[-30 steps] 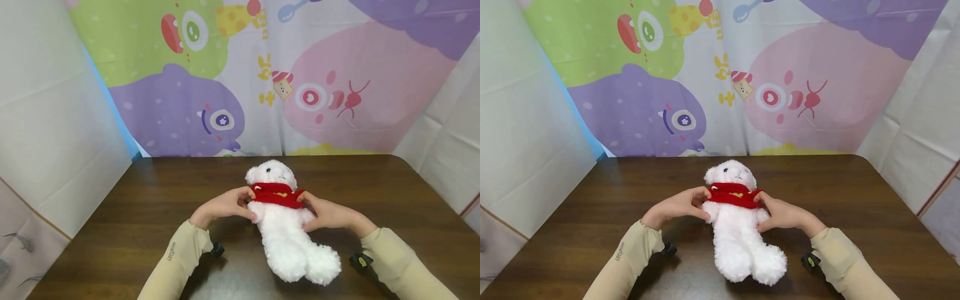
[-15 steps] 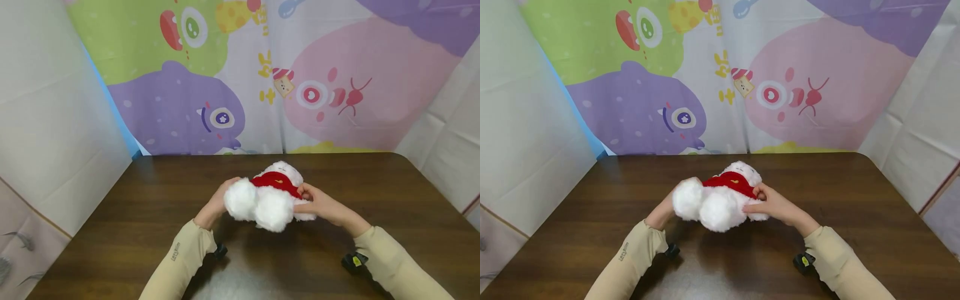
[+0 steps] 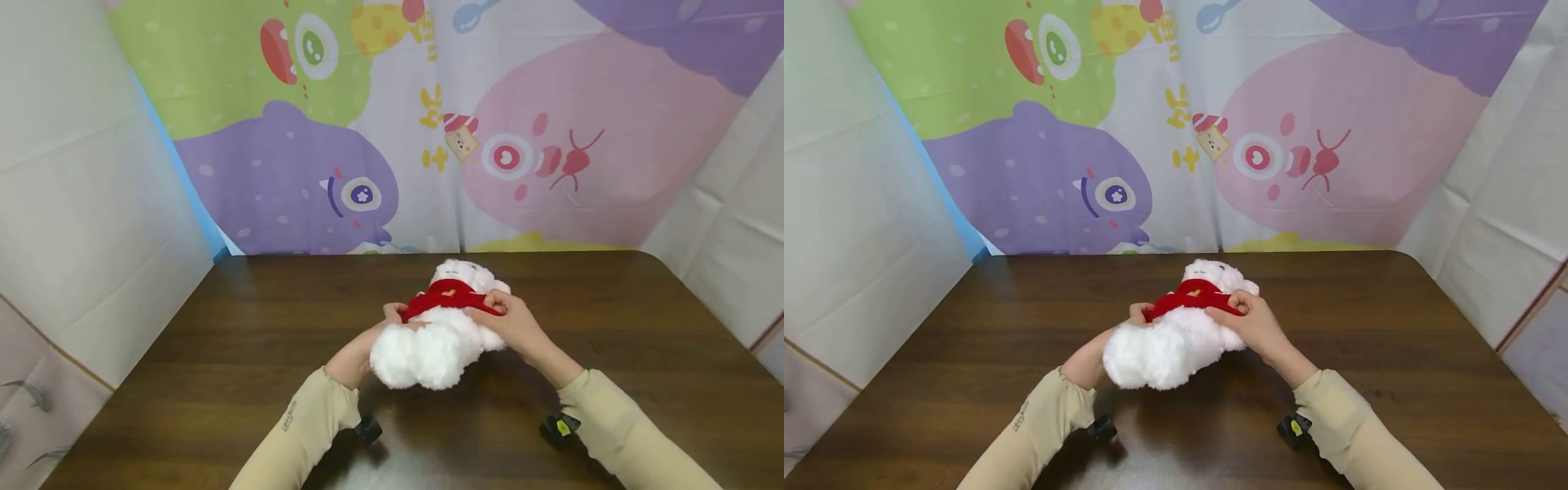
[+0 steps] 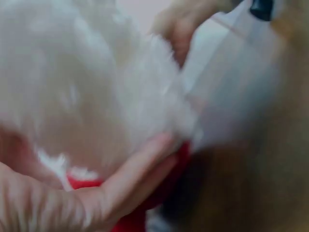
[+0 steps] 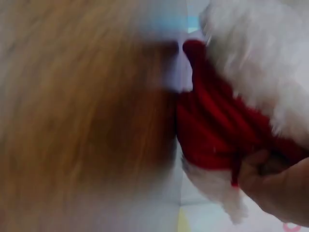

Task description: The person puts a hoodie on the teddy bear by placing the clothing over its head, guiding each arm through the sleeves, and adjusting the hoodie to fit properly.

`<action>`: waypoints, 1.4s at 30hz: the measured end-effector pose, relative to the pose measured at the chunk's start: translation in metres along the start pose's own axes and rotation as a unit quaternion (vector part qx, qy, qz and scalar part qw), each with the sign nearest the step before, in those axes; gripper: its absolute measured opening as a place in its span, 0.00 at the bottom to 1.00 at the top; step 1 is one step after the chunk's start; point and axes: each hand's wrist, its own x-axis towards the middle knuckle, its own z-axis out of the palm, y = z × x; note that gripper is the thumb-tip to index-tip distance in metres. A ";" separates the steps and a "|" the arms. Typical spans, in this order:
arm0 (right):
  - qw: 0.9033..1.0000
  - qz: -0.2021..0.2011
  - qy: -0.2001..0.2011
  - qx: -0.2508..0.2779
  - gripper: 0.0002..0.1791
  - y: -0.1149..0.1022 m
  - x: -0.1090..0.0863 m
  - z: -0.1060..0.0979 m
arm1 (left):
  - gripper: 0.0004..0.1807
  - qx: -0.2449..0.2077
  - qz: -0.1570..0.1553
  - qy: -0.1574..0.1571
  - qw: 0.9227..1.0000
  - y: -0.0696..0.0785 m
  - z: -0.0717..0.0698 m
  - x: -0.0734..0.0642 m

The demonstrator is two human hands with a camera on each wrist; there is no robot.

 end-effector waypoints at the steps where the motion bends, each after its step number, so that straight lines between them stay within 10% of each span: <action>1: 1.000 -0.002 0.008 -0.010 0.18 0.000 0.000 0.001 | 0.32 0.025 -0.005 0.041 0.999 -0.001 0.004 0.002; 5: 1.000 -0.025 0.003 -0.017 0.19 -0.004 -0.006 0.001 | 0.40 0.031 -0.005 0.105 0.994 0.017 0.014 -0.020; 11: 0.997 -0.060 0.012 -0.052 0.22 -0.013 -0.014 0.000 | 0.35 -0.081 0.029 0.163 0.983 0.039 0.020 -0.044; 17: 0.988 -0.051 0.093 -0.108 0.20 -0.023 -0.019 0.018 | 0.32 -0.124 0.068 0.187 0.972 0.031 0.024 -0.037; 25: 0.990 -0.050 0.072 -0.111 0.09 -0.028 -0.029 0.027 | 0.24 -0.084 0.126 0.247 0.957 0.008 0.021 -0.015; 37: 0.995 -0.034 0.022 -0.088 0.07 -0.026 -0.031 0.028 | 0.23 -0.072 0.100 0.247 0.961 -0.002 0.020 -0.014; 42: 1.000 -0.003 -0.002 -0.004 0.07 -0.024 -0.029 0.031 | 0.21 -0.079 0.073 0.198 0.974 -0.002 0.016 -0.015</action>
